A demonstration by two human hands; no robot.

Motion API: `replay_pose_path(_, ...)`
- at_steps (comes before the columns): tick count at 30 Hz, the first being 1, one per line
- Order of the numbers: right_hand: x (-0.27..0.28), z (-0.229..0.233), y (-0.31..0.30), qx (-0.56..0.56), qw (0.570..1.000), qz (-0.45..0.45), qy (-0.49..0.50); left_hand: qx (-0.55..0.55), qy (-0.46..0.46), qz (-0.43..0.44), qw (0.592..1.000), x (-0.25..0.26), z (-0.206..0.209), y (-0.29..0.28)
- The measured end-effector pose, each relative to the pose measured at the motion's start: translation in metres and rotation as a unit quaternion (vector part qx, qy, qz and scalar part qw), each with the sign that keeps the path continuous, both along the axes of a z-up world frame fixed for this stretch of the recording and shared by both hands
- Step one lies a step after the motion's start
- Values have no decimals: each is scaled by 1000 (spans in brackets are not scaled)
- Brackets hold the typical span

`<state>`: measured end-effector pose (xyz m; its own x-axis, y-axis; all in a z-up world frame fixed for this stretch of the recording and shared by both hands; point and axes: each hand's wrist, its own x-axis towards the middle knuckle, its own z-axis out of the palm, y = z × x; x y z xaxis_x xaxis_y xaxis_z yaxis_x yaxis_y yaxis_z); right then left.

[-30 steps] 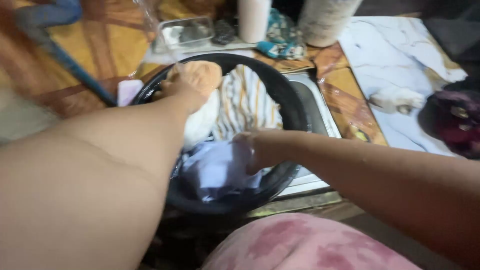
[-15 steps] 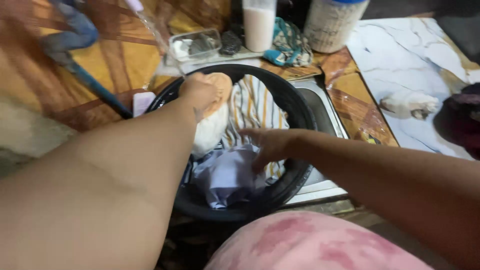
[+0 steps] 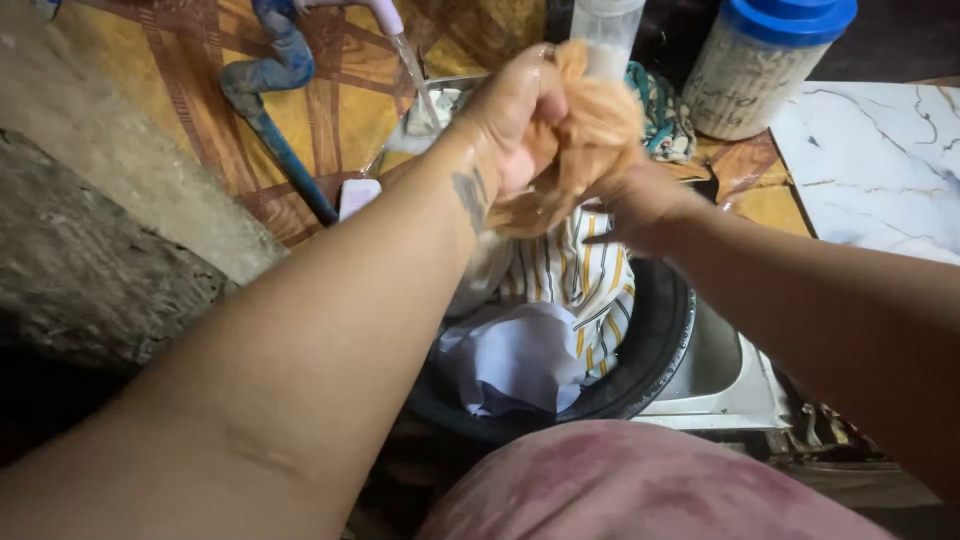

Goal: The person hand-washes several garments in a black basin placed in a sink. They add water from the tap, scrub and rinse each item, then wring out excess water before setting them aside.

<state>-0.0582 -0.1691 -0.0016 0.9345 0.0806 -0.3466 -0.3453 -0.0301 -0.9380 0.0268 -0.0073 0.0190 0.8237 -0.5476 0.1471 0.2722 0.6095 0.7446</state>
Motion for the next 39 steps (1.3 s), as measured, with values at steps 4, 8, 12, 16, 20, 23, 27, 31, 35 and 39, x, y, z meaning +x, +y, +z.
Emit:
replay_pose_path(4, 8, 15, -7, -26, 991, -92, -90, 36, 35, -39, 998, 18, 8, 11)
replay_pose_path(8, 1, 5, -12, -383, 906, -136, -118, 172, 79, 11, 982, 40, -26, 33)
replay_pose_path(12, 4, -26, -19, -515, 856, 43, -30, 297, 222, 190, 909, 63, -85, 72)
replay_pose_path(16, -8, -55, -9, -601, 756, 111, -234, 420, 215, 309, 826, 51, -140, 89)
replay_pose_path(20, -27, -66, 10, -484, 805, 305, -157, 508, 213, 178, 815, -14, -152, 81)
replay_pose_path(23, -40, -81, 21, -430, 775, 454, -94, 666, 80, -92, 736, -57, -153, 77)
replay_pose_path(27, -60, -103, 30, -409, 764, 471, -165, 773, -151, -306, 535, -104, -154, 69)
replay_pose_path(31, -76, -121, 47, -536, 721, 417, -140, 815, -238, -278, 450, -144, -145, 57)
replay_pose_path(35, -80, -130, 56, -609, 672, 388, -164, 871, -97, -225, 426, -170, -132, 39)
replay_pose_path(39, -76, -140, 51, -598, 675, 401, -162, 871, -97, -196, 441, -182, -129, 37)
